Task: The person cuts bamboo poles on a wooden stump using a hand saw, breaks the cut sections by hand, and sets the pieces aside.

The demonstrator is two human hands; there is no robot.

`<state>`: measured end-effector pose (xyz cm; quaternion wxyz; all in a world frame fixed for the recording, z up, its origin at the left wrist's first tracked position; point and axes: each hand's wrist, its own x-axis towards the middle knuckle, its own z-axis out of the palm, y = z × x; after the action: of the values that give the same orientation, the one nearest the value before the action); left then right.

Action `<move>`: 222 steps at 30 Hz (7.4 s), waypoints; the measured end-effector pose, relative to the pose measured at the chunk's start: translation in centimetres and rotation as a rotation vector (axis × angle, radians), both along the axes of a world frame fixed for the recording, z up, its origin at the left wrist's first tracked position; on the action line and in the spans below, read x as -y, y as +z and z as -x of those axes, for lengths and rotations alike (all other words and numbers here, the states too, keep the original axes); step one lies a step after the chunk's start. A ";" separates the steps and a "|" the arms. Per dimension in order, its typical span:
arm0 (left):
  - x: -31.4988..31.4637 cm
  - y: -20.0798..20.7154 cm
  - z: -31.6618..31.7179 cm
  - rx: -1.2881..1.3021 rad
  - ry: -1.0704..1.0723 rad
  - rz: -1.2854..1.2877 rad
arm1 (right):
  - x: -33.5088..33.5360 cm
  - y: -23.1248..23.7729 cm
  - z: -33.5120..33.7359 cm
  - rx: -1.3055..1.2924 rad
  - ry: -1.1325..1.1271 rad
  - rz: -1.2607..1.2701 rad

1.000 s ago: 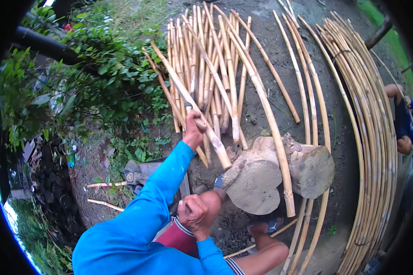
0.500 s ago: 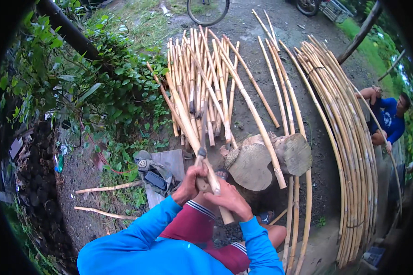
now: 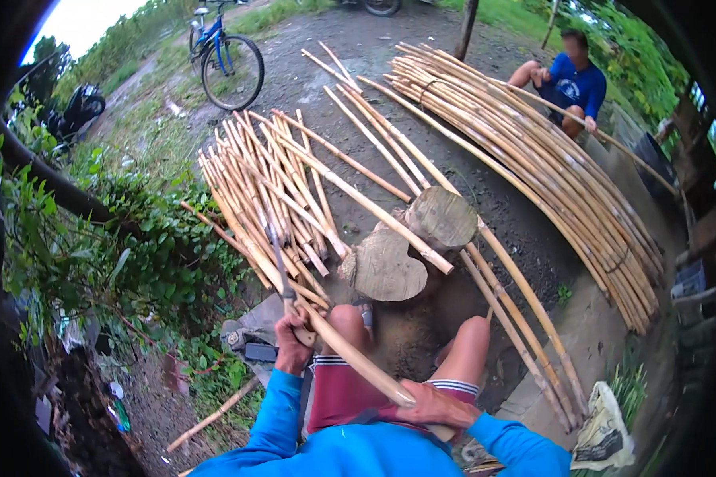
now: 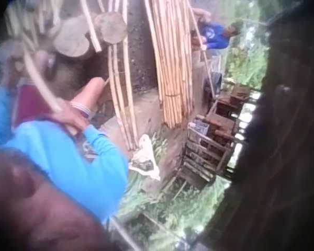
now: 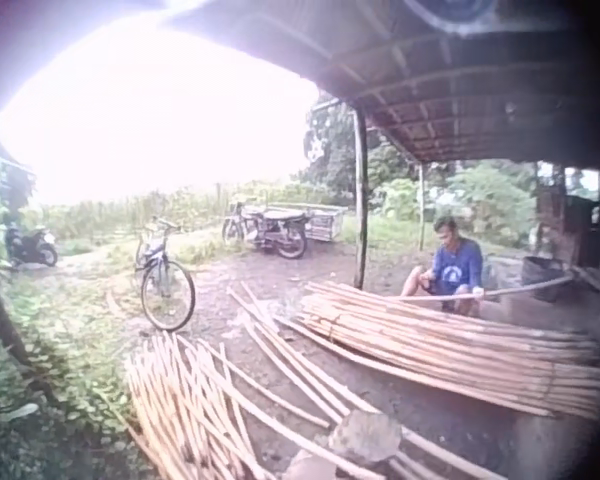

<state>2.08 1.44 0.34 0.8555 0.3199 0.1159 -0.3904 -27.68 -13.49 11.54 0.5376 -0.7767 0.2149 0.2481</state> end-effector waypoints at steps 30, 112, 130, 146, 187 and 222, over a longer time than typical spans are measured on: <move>-14.2 11.1 11.8 1.185 -0.050 -0.353 | 20.0 -1.8 -7.9 0.006 0.288 0.464; 4.7 -4.0 4.7 0.714 -0.227 -0.787 | 34.6 -35.2 3.2 0.087 -0.768 1.099; 3.7 -5.4 4.2 0.855 -0.360 -0.958 | 40.7 -43.5 -0.2 -0.256 -0.536 0.821; 4.4 -5.2 3.7 0.874 -0.359 -0.896 | 45.7 -12.3 5.8 0.047 -1.003 -0.210; 3.4 -4.6 4.4 1.017 -0.257 -0.739 | 23.3 -17.7 30.5 -0.642 -0.601 0.807; 2.1 -6.9 3.8 0.912 -0.226 -0.674 | 24.0 -18.7 -10.9 0.201 -0.480 0.892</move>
<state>-1.71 -0.64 -6.60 0.6228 0.7211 -0.1816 -0.2434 -16.76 -37.49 -7.13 0.2140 -0.8793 0.4191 -0.0738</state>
